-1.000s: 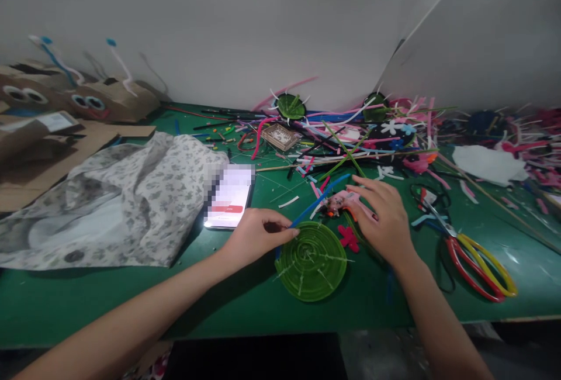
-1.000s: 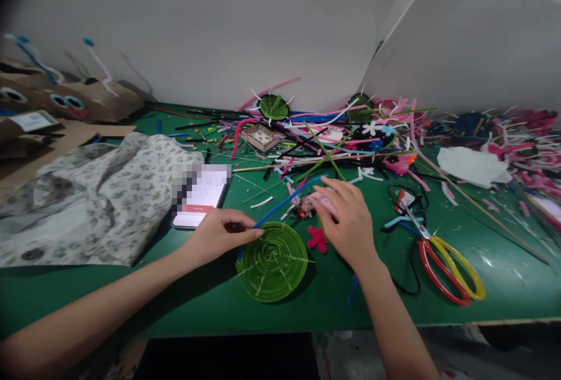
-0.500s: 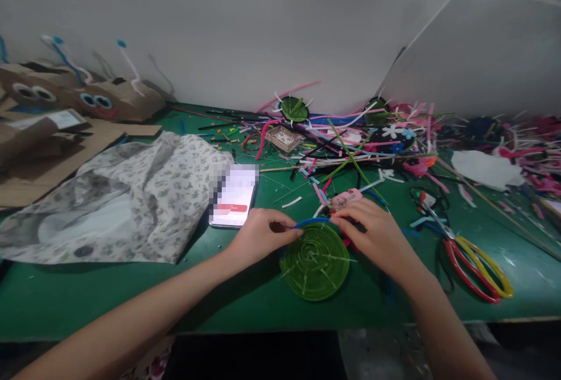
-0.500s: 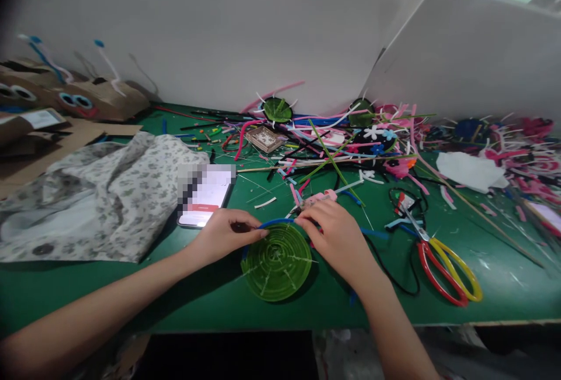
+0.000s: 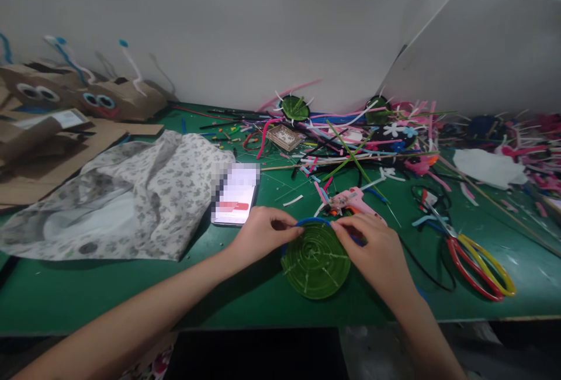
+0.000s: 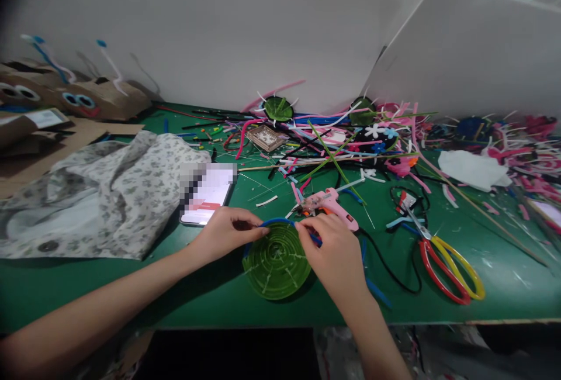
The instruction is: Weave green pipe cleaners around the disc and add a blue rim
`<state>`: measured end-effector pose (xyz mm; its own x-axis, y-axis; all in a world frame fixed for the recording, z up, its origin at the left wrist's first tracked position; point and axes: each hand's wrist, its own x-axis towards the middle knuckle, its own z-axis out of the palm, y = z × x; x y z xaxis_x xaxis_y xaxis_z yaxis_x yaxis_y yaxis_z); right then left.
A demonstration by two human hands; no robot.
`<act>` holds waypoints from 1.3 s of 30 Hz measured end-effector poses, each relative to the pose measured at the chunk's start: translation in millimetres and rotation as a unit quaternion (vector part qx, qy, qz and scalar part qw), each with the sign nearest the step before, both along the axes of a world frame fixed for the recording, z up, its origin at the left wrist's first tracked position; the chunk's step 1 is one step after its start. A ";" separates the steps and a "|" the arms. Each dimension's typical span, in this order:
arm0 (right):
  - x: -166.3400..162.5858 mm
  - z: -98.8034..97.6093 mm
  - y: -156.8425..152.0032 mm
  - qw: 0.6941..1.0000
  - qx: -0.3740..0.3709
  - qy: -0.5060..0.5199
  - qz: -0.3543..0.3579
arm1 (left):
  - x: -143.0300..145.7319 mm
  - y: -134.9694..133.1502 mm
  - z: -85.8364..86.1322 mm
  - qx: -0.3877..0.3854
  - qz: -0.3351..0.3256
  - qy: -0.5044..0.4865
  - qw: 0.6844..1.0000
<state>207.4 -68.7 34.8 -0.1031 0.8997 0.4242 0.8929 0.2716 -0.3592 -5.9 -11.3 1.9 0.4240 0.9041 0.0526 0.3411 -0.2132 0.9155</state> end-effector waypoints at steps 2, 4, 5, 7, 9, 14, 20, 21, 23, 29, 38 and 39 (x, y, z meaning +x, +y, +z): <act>-1.2 -0.6 -3.9 1.000 0.000 0.001 -0.004 | 0.1 0.1 0.8 -0.002 0.001 0.002 1.000; -3.3 -2.2 -8.3 1.000 -0.006 0.010 -0.005 | 0.2 0.3 1.6 -0.001 0.004 0.006 1.000; -4.6 -3.6 -10.5 1.000 -0.007 0.018 -0.008 | 0.2 0.4 1.9 0.000 0.006 0.006 1.000; -7.5 -7.2 -14.1 0.999 -0.007 0.037 -0.020 | 0.3 0.3 2.4 0.001 0.008 0.006 1.000; -10.2 -11.6 -16.5 0.998 -0.004 0.057 -0.039 | 0.5 -0.1 2.7 -0.001 0.007 0.008 1.000; -9.7 -18.6 -17.8 0.991 -0.004 0.103 -0.081 | 1.3 -1.2 2.7 -0.022 -0.007 -0.005 1.000; 5.7 -22.6 -15.5 0.980 0.043 0.127 -0.146 | -0.6 3.9 6.7 -0.075 -0.047 -0.049 0.995; 8.6 -24.6 -14.9 0.979 0.047 0.124 -0.152 | -1.5 5.0 7.2 -0.068 -0.049 -0.046 0.995; 13.5 -29.7 -13.9 0.979 0.052 0.117 -0.157 | -3.3 6.5 8.0 -0.042 -0.060 -0.027 0.997; 15.8 -39.8 -13.2 0.981 0.043 0.095 -0.162 | -5.8 3.7 13.7 0.017 -0.155 0.029 0.987; 8.0 -36.9 -9.8 0.988 0.047 0.046 -0.137 | -5.4 0.8 17.0 0.112 -0.186 0.023 0.976; 7.9 -36.9 -9.4 0.989 0.047 0.043 -0.135 | -5.3 0.8 16.9 0.118 -0.182 0.026 0.976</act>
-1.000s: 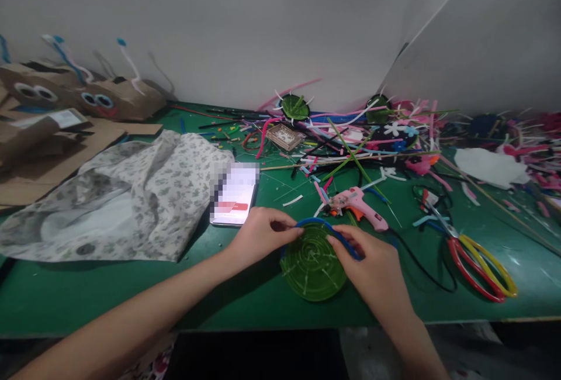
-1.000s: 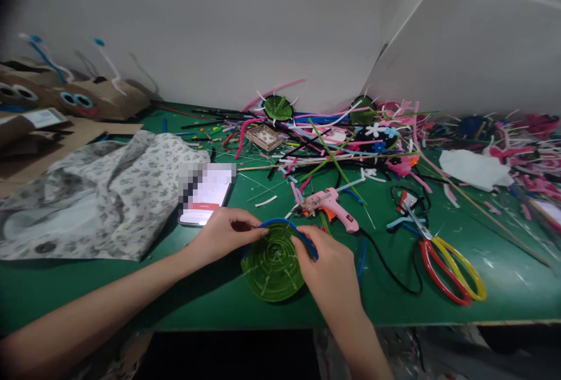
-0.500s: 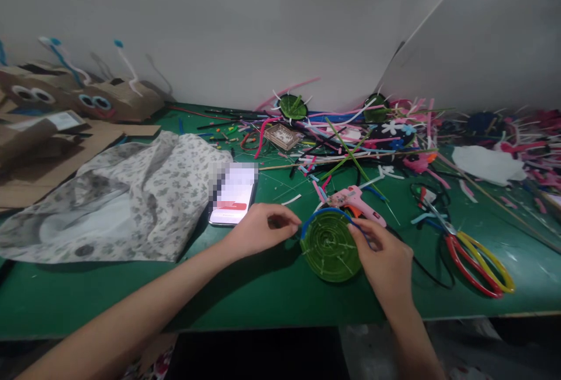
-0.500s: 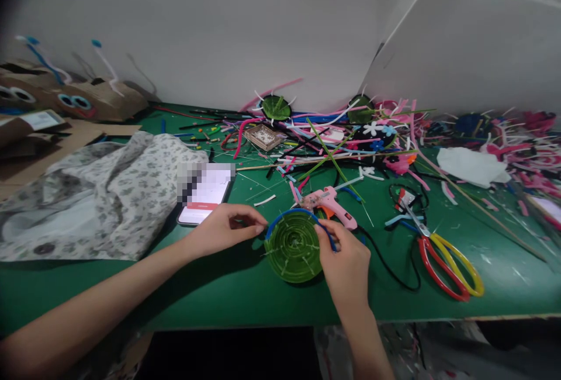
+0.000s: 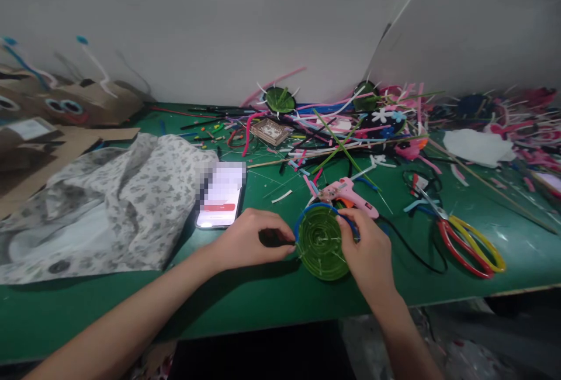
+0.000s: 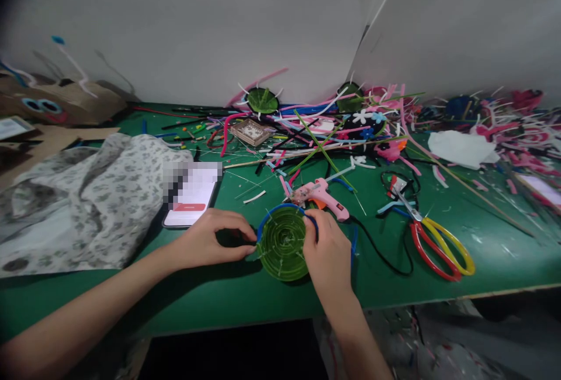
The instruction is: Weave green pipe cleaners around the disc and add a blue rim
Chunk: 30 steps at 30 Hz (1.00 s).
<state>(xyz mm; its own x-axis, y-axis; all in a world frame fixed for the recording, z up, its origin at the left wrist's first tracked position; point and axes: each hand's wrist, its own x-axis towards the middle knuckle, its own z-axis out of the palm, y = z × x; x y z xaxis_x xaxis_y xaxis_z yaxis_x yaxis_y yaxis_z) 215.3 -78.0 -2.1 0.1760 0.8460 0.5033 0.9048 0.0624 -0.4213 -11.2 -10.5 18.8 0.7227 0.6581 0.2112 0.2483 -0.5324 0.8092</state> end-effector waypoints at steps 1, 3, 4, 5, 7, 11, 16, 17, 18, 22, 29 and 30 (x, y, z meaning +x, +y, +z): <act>0.0 0.0 0.4 1.000 -0.001 -0.002 0.003 | 0.1 -0.1 0.0 0.005 0.004 0.002 1.000; 0.3 0.2 0.8 1.000 0.003 -0.005 0.010 | 0.5 -0.1 0.2 0.008 0.009 0.008 1.000; 0.3 0.3 0.8 1.000 0.006 -0.006 0.014 | 0.6 -0.1 0.3 0.007 0.011 0.010 1.000; 0.4 0.5 0.8 1.000 0.008 -0.007 0.017 | 0.9 -0.1 0.3 0.004 0.011 0.011 1.000; 0.1 0.8 0.6 1.000 0.012 -0.008 0.022 | 1.5 -0.3 -0.4 -0.001 0.010 0.014 1.000; -1.5 1.3 0.3 1.000 0.018 -0.010 0.024 | 2.8 -1.2 -3.5 -0.005 0.009 0.021 1.000; -3.4 1.7 0.3 0.999 0.023 -0.016 0.016 | 3.0 -1.3 -5.4 -0.002 0.006 0.023 1.000; -3.5 1.7 0.2 1.000 0.021 -0.014 0.014 | 2.7 -1.1 -5.2 0.000 0.004 0.023 1.000; -3.6 1.6 0.1 1.000 0.019 -0.011 0.014 | 2.3 -0.8 -5.0 0.003 0.001 0.023 1.000; -3.6 1.3 -0.2 1.000 0.015 0.002 0.015 | 0.7 0.0 -4.0 0.011 -0.011 0.028 0.999; -4.3 1.6 0.2 1.000 0.019 0.004 0.011 | 1.7 0.2 -7.1 0.014 -0.010 0.027 0.999; -4.5 1.6 0.2 1.000 0.018 0.006 0.010 | 2.0 0.2 -7.7 0.018 -0.010 0.024 0.999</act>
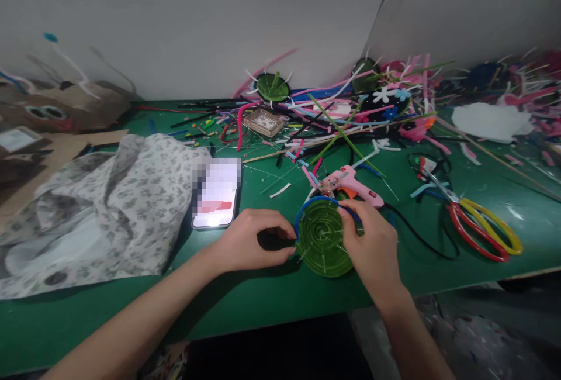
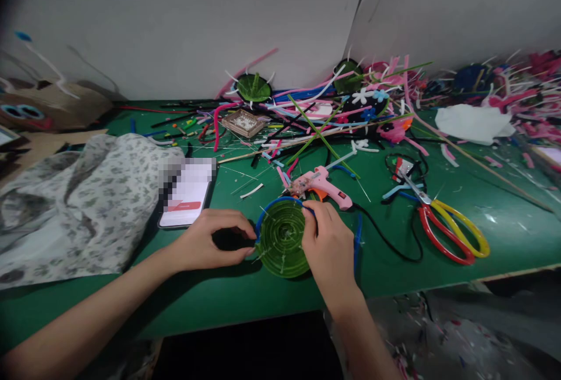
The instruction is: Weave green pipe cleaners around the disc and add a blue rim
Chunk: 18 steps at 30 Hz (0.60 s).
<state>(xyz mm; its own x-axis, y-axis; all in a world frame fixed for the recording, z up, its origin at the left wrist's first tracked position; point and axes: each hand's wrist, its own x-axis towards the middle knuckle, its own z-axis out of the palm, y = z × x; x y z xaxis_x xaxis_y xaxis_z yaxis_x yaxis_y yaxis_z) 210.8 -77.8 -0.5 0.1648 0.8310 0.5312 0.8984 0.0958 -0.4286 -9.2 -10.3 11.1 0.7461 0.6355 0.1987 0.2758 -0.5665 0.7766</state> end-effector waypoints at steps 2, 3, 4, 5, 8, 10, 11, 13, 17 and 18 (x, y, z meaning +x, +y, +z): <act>-0.3 0.2 -0.2 1.000 -0.001 0.003 -0.003 | 0.3 -0.1 -0.7 0.007 -0.002 -0.005 1.000; -0.3 0.4 -0.3 1.000 -0.001 0.004 -0.003 | 0.4 -0.1 -0.9 0.010 -0.005 -0.007 1.000; -0.2 0.8 -0.4 1.000 0.000 0.005 -0.003 | 0.3 -0.3 -1.1 0.013 -0.006 -0.009 1.000; -0.1 1.3 -0.5 1.000 0.000 0.006 0.000 | 0.2 -0.4 -1.2 0.015 -0.007 -0.010 1.000; 0.5 3.4 -0.7 1.000 0.001 0.004 0.017 | 0.3 -0.8 -2.4 0.016 -0.007 -0.013 1.000; 0.1 5.5 -1.1 1.000 -0.002 -0.003 0.026 | 1.0 -0.7 -3.7 0.013 -0.006 -0.014 1.000; -0.5 6.7 -1.3 1.000 -0.005 -0.008 0.029 | 1.3 -0.6 -4.3 0.012 -0.006 -0.013 1.000; -2.0 9.6 -1.4 0.999 -0.010 -0.018 0.036 | 1.6 -0.1 -5.0 0.009 -0.008 -0.012 1.000; -3.4 14.1 2.6 0.999 -0.001 -0.029 0.043 | -2.2 2.0 -3.9 0.006 -0.032 -0.009 0.999; -2.9 14.3 4.4 0.999 0.005 -0.027 0.042 | -4.1 2.7 -3.5 0.004 -0.033 -0.010 0.999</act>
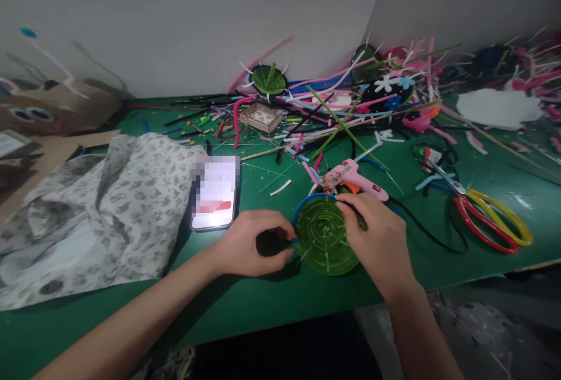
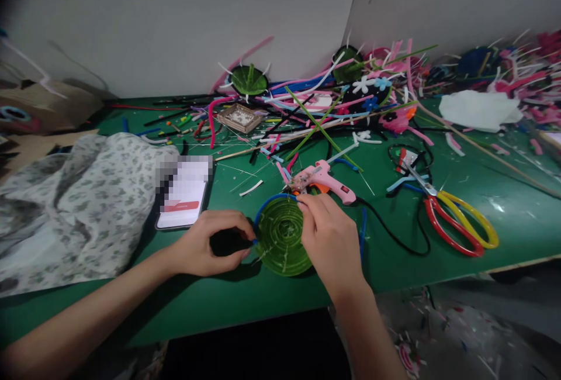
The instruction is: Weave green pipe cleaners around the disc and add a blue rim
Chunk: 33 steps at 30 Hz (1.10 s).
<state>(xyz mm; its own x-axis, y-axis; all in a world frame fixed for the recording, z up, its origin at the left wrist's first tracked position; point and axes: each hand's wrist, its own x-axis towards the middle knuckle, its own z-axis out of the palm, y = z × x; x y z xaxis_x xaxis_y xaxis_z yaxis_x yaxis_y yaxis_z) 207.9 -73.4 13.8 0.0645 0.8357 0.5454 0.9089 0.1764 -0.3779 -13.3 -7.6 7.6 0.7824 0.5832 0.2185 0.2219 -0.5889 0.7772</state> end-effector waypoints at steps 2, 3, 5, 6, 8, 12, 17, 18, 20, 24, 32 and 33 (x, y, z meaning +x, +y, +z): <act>1.8 -1.0 3.9 1.000 0.007 0.007 0.003 | -3.7 1.5 0.0 -0.005 0.014 -0.002 1.000; 2.8 -2.2 5.6 1.000 0.010 0.009 0.006 | -5.1 2.2 -0.5 -0.002 0.026 -0.001 1.000; 4.2 -5.0 8.0 1.000 0.020 0.009 0.014 | -6.5 2.7 -2.3 0.029 0.039 0.010 0.999; 4.6 -6.5 8.8 0.999 0.027 0.009 0.016 | -6.4 2.5 -3.5 0.055 0.035 0.018 0.998; 4.4 -9.0 9.6 0.999 0.042 0.008 0.019 | -5.2 1.3 -5.9 0.111 0.014 0.030 0.993; 2.1 -11.5 10.2 0.999 0.048 0.008 0.024 | -2.6 -1.7 -9.0 0.191 -0.015 0.049 0.980; 1.0 -13.1 9.9 0.998 0.046 0.014 0.034 | -3.1 -1.9 -9.3 0.266 -0.035 0.066 0.961; 1.0 -13.5 9.7 0.998 0.045 0.015 0.035 | -3.1 -1.7 -9.1 0.278 -0.039 0.066 0.958; 1.1 -14.3 9.2 0.998 0.045 0.013 0.035 | -3.0 -1.4 -8.8 0.300 -0.045 0.064 0.951; 1.2 -15.7 8.1 0.998 0.051 0.010 0.038 | -2.4 -1.5 -9.1 0.330 -0.043 0.064 0.941; 0.5 -17.0 7.8 0.998 0.048 0.012 0.041 | -3.1 -1.7 -11.6 0.349 -0.033 0.060 0.935; 0.3 -16.9 7.5 0.998 0.048 0.012 0.042 | -3.5 -2.0 -11.7 0.349 -0.029 0.056 0.935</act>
